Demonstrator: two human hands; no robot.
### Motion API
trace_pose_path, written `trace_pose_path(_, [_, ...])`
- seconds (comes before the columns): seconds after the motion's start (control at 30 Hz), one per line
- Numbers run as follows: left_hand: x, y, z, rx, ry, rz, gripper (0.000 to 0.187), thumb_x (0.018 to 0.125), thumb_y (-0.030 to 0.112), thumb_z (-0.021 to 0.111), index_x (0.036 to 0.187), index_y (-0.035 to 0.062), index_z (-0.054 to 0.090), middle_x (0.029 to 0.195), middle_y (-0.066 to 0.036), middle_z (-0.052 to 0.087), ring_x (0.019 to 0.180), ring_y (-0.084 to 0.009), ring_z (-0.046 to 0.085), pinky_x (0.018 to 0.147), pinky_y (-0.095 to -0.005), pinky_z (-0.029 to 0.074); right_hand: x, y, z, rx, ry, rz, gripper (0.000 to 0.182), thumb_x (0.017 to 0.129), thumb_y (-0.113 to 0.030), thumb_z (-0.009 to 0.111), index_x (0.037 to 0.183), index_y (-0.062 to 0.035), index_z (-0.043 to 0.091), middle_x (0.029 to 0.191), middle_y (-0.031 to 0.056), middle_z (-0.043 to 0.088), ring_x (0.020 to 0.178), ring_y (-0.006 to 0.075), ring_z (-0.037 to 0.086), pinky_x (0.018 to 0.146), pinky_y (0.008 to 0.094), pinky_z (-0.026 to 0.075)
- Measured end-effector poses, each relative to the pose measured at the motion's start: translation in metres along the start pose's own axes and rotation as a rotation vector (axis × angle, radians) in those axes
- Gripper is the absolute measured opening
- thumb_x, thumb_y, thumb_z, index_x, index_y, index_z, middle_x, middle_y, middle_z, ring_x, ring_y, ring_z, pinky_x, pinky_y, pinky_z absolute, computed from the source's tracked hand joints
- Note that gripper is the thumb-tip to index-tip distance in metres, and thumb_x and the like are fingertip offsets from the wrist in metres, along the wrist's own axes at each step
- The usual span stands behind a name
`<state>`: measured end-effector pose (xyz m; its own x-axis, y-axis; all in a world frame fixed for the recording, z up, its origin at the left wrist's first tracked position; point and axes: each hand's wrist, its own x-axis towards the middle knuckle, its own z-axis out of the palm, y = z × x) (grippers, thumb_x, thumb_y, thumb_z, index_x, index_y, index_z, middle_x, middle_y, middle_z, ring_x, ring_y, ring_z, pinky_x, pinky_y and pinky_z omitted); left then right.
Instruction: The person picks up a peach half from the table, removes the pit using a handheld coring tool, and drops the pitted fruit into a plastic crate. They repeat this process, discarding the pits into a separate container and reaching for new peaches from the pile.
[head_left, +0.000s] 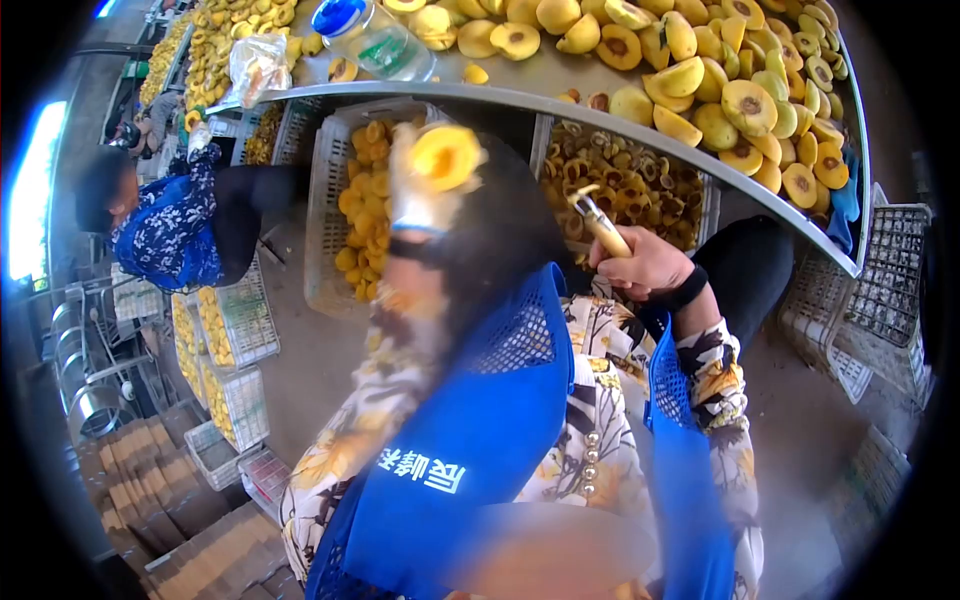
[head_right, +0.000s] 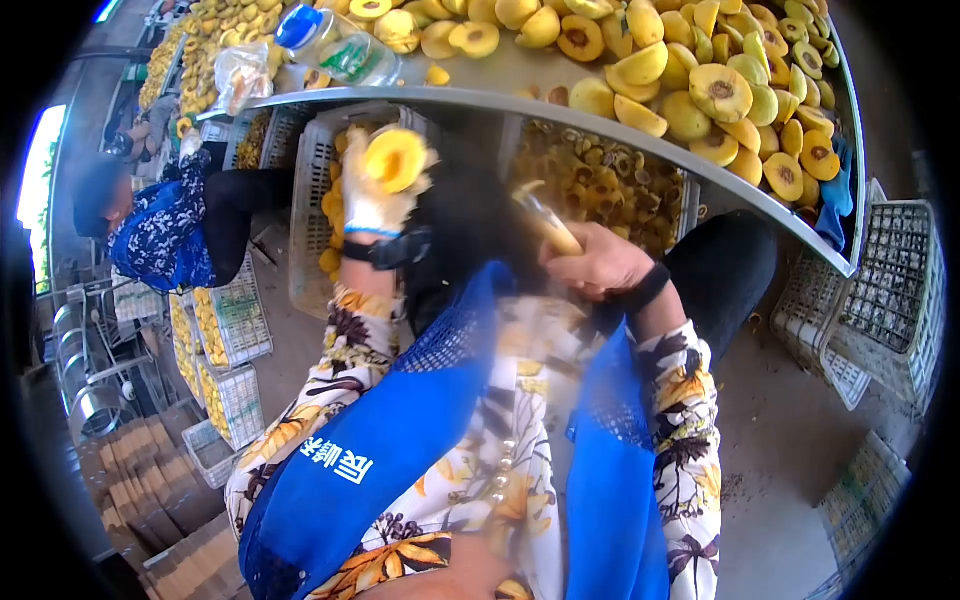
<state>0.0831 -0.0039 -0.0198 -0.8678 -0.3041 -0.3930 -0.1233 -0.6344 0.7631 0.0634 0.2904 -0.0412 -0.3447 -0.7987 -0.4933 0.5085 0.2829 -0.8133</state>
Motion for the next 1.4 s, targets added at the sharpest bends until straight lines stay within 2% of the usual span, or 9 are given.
trace_pose_path(0.1, [0.029,0.017,-0.088,0.624,0.393,0.316,0.046,0.084,0.051,0.047,0.097,0.0095,0.062,0.094,-0.011,0.064,0.081,-0.0286,0.062,0.065,-0.0375,0.05,0.015,0.054,-0.017,-1.092,0.427,-0.194,0.023,0.072,-0.018,0.061,0.082,0.0021,0.057,0.071,0.0191,0.061,0.063,0.0327,0.059,0.06,0.0379,0.048])
trace_pose_path(0.17, [0.017,0.046,-0.087,1.686,0.556,0.485,0.049,0.078,0.051,0.056,0.099,0.0081,0.064,0.099,-0.014,0.063,0.09,-0.03,0.06,0.078,-0.0357,0.047,0.019,0.052,-0.016,-0.987,0.495,-0.117,0.029,0.071,-0.022,0.061,0.083,0.0034,0.057,0.077,0.0258,0.059,0.076,0.041,0.057,0.067,0.0432,0.046])
trace_pose_path(0.33, [0.072,0.058,0.005,1.79,0.292,0.812,0.048,0.076,0.051,0.056,0.108,0.0149,0.059,0.105,-0.013,0.06,0.097,-0.0294,0.056,0.083,-0.0378,0.044,0.037,0.029,0.007,-0.767,0.591,-0.14,0.027,0.072,-0.022,0.061,0.083,0.0014,0.054,0.075,0.0254,0.058,0.072,0.0405,0.057,0.066,0.0438,0.046])
trace_pose_path(0.57, [0.166,-0.005,0.121,2.17,0.08,0.532,0.051,0.069,0.047,0.065,0.109,0.0174,0.058,0.111,-0.016,0.055,0.103,-0.0307,0.054,0.084,-0.043,0.045,0.017,0.013,0.018,-0.729,0.713,-0.186,0.026,0.073,-0.022,0.063,0.083,-0.001,0.051,0.07,0.0245,0.057,0.069,0.0423,0.056,0.061,0.0452,0.045])
trace_pose_path(0.77, [0.122,0.021,0.136,1.826,-0.346,0.323,0.045,0.067,0.034,0.066,0.108,0.0152,0.06,0.112,-0.014,0.054,0.101,-0.027,0.055,0.083,-0.0361,0.047,0.02,0.005,0.007,-0.709,1.014,-0.701,0.026,0.08,-0.021,0.059,0.095,-0.0011,0.049,0.067,0.0169,0.06,0.05,0.0272,0.056,0.046,0.035,0.043])
trace_pose_path(1.03, [0.005,0.001,0.119,1.313,-0.913,0.968,0.062,0.068,0.007,0.06,0.128,0.0096,0.042,0.129,-0.015,0.044,0.113,-0.0281,0.048,0.092,-0.0338,0.043,0.031,-0.039,0.012,0.451,0.564,-0.729,0.025,0.092,-0.025,0.046,0.107,-0.0045,0.044,0.07,0.0073,0.057,0.035,0.0067,0.036,0.032,0.021,0.03])
trace_pose_path(1.17, [-0.013,-0.042,0.099,0.185,-0.704,0.12,0.057,0.086,0.017,0.056,0.134,0.0053,0.028,0.129,-0.01,0.041,0.112,-0.0179,0.045,0.091,-0.0296,0.042,0.033,-0.043,0.028,0.666,0.544,-0.739,0.022,0.093,-0.025,0.046,0.105,-0.0067,0.046,0.066,0.005,0.055,0.037,0.0068,0.036,0.034,0.0212,0.031])
trace_pose_path(1.23, [-0.016,-0.075,0.1,-0.084,-0.481,0.066,0.05,0.088,0.032,0.055,0.127,0.0067,0.038,0.122,-0.01,0.048,0.11,-0.0201,0.047,0.093,-0.0322,0.04,0.037,-0.036,0.034,0.518,0.64,-0.666,0.02,0.093,-0.025,0.046,0.104,-0.0078,0.047,0.065,0.0031,0.055,0.038,0.0064,0.038,0.036,0.0209,0.033])
trace_pose_path(1.4, [-0.017,-0.07,0.103,-0.408,-0.424,-0.213,0.044,0.091,0.042,0.043,0.109,0.0039,0.052,0.102,-0.009,0.058,0.094,-0.0221,0.055,0.084,-0.0336,0.045,0.027,-0.028,0.043,-0.533,1.08,-0.382,0.03,0.081,-0.024,0.06,0.096,-0.0007,0.047,0.075,0.0261,0.057,0.072,0.0446,0.055,0.059,0.0464,0.044])
